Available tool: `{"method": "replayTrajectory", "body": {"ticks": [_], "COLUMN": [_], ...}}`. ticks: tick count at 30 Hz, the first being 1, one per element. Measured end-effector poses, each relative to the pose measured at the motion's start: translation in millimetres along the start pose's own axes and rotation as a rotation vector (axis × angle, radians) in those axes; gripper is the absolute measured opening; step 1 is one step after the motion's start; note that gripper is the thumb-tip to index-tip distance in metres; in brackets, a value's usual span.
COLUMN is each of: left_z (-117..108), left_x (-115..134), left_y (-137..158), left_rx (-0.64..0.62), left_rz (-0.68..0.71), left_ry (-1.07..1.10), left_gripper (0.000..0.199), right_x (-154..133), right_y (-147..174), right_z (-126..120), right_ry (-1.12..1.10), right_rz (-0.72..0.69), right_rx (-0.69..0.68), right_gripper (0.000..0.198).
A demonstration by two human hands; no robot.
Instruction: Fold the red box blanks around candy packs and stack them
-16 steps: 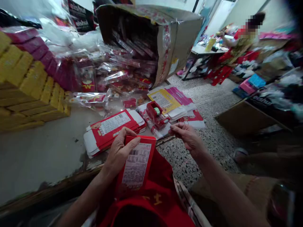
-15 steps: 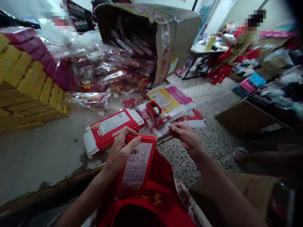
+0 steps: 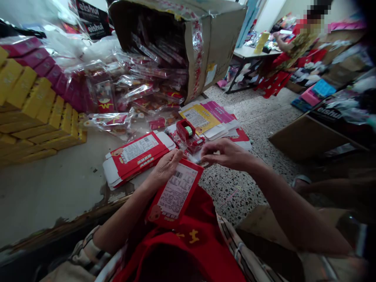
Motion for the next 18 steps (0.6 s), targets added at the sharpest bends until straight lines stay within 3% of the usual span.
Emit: {"method": "replayTrajectory", "body": {"ticks": [2, 4, 8, 10, 12, 15, 16, 18], "left_z": [3.5, 5.4, 5.5, 3.8, 3.1, -9.9, -21.2, -54.4], "left_x": [4.8, 8.3, 9.6, 10.0, 12.0, 24.3, 29.8, 40.0], "left_y": [0.0, 1.7, 9.8, 17.3, 28.7, 59.7, 75.4, 116.0], "left_rx": [-0.016, -0.037, -0.083, -0.082, -0.113, -0.155, -0.140, -0.072], "left_rz": [0.049, 0.091, 0.136, 0.141, 0.141, 0.202, 0.225, 0.251], "left_ry": [0.003, 0.013, 0.073, 0.068, 0.080, 0.126, 0.130, 0.135], "left_gripper": [0.057, 0.051, 0.050, 0.052, 0.053, 0.055, 0.054, 0.055], "right_x": [-32.5, -53.5, -66.4, -61.9, -53.2, -40.1, -37.1, -33.2], "right_y": [-11.3, -24.4, -41.8, -43.2, -43.1, -51.6, -59.4, -83.7], "right_z": [3.3, 9.1, 19.0, 21.9, 26.1, 49.1, 59.7, 76.6], "right_ry": [0.196, 0.387, 0.555, 0.484, 0.270, -0.121, -0.185, -0.191], "right_rz": [-0.036, -0.029, -0.002, 0.023, 0.048, 0.012, -0.015, -0.062], "right_rx": [-0.125, -0.207, -0.255, -0.254, -0.228, -0.237, -0.239, -0.178], "right_gripper": [0.008, 0.013, 0.023, 0.018, 0.017, 0.057, 0.056, 0.036]}}
Point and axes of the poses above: each hand's wrist, its own y-axis away from the middle knuckle, its own z-axis out of the palm, x = y × z, the point moved 7 cm from there along -y, towards the middle knuckle, and after that the axes turned 10 degrees about -x, right-handed, at the moved point
